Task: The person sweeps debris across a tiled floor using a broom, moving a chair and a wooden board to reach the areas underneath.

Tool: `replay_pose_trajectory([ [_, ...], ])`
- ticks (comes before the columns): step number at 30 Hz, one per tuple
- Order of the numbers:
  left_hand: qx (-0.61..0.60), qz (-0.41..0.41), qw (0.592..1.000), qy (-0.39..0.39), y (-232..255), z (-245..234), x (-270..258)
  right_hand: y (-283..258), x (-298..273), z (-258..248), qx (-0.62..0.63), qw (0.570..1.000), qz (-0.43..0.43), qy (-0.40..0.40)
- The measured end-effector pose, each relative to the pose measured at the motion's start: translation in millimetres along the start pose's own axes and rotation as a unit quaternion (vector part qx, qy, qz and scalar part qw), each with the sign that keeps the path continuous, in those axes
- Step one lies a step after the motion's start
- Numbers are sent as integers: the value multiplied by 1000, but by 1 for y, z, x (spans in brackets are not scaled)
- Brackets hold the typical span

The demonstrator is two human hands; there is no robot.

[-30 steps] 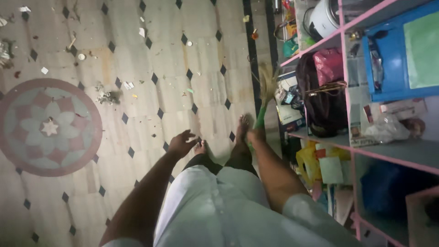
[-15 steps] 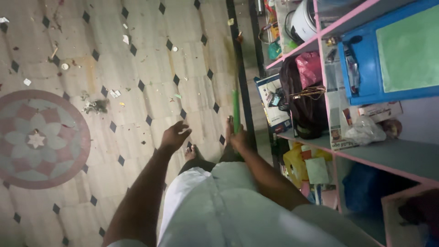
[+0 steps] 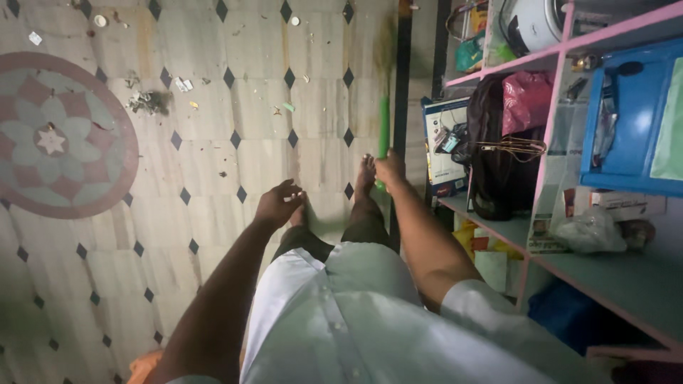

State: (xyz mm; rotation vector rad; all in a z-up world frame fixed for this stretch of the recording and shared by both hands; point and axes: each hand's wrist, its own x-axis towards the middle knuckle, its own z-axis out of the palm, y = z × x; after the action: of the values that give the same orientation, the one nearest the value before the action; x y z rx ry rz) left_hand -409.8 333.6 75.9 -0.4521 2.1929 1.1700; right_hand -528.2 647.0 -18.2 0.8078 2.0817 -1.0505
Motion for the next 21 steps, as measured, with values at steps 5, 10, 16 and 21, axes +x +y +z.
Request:
replay_pose_trajectory([
  [5,-5,22,999,29,-3,-3,10,45,-32,31,-72,990,-79,87],
  [10,-80,1,997,22,-1,4,28,94,-107,71,-119,989,-25,88],
  [16,-53,115,992,7,-7,18,30,88,-201,64,-173,984,-3,48],
  [21,5,150,988,-42,-26,8,25,127,-236,64,-133,984,-39,110],
])
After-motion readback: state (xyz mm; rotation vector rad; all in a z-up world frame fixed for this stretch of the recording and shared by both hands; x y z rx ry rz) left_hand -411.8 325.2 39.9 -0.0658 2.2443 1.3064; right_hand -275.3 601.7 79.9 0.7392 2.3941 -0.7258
